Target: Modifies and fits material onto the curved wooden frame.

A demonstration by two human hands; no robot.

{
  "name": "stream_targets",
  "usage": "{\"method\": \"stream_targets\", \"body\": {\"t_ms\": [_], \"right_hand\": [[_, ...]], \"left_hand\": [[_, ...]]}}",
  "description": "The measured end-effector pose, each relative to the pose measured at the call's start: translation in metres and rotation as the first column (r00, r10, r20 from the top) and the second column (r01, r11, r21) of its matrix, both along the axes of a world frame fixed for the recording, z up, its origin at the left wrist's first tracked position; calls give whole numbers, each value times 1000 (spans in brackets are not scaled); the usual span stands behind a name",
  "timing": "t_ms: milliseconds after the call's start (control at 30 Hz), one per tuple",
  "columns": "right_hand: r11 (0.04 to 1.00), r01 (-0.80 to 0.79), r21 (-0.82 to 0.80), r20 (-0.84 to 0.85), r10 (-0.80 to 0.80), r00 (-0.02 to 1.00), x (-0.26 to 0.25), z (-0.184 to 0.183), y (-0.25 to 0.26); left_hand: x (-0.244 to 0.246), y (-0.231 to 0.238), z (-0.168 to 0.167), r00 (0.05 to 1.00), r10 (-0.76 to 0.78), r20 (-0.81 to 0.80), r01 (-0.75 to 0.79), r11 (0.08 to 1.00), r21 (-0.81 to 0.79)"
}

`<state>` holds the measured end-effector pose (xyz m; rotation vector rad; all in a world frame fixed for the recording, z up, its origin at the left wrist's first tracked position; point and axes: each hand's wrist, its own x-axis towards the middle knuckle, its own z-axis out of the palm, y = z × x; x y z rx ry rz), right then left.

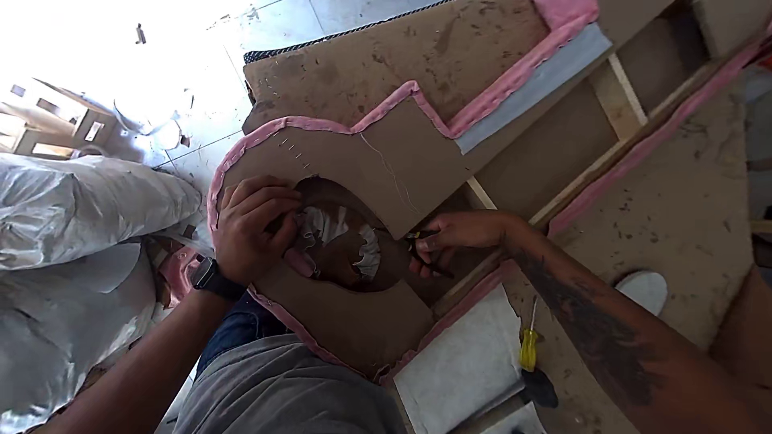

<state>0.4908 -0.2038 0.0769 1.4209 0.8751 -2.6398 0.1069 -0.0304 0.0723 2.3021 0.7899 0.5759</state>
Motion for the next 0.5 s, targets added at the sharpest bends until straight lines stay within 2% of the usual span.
{"method": "stream_targets", "body": {"t_ms": [100, 300, 500], "right_hand": [[999, -49, -3, 4, 49, 999, -2, 0, 6], [997, 73, -15, 13, -73, 997, -8, 5, -4], [1000, 20, 24, 57, -22, 998, -10, 9, 2]], "left_hand": [[-1, 1, 0, 1000, -5, 2, 5, 1000, 2], [0, 0, 0, 1000, -8, -14, 8, 1000, 12], [1, 0, 2, 1000, -10, -25, 11, 1000, 23]]}}
